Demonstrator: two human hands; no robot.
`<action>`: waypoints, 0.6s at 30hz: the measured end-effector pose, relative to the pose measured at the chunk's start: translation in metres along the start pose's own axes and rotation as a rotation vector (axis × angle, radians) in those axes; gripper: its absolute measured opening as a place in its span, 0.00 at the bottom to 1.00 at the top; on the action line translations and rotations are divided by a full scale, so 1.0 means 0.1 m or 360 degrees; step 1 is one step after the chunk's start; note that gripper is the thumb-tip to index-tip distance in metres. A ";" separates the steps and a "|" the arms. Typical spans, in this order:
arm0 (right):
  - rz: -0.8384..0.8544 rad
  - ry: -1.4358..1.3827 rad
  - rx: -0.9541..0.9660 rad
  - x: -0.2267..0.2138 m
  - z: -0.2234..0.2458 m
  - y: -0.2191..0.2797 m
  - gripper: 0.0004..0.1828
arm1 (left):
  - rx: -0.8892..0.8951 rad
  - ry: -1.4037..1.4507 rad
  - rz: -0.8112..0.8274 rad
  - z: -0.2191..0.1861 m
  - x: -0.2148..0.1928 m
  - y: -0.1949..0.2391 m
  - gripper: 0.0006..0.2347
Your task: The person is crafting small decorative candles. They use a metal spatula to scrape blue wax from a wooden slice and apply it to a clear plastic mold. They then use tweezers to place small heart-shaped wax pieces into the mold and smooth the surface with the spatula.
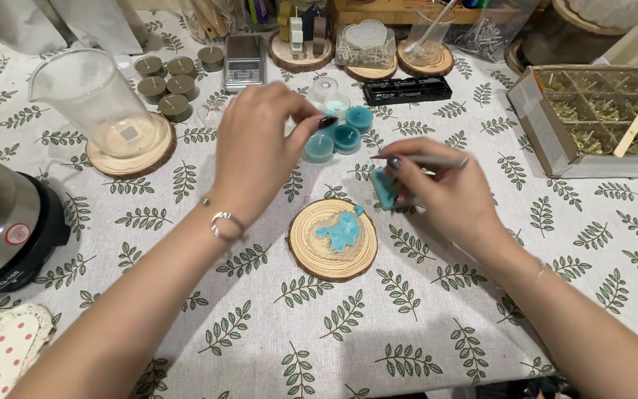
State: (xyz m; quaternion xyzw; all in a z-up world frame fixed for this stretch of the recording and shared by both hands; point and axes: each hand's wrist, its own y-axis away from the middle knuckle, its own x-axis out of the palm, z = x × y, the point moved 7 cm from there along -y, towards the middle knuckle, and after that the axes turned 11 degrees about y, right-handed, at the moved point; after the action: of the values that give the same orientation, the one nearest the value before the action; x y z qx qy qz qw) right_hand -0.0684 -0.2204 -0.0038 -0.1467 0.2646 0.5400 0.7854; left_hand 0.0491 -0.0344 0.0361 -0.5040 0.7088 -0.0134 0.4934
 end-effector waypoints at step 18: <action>-0.0015 0.0130 -0.0721 0.02 0.36 -0.05 0.18 | -0.0084 -0.0975 -0.0453 0.04 -3.47 0.63 0.08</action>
State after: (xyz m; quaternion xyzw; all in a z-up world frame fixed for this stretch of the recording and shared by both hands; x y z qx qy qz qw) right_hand -0.0537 -0.2024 0.0245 -0.3422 0.1675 0.5756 0.7235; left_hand 0.0098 0.2507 0.2397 -0.5911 0.4503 0.0884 0.6633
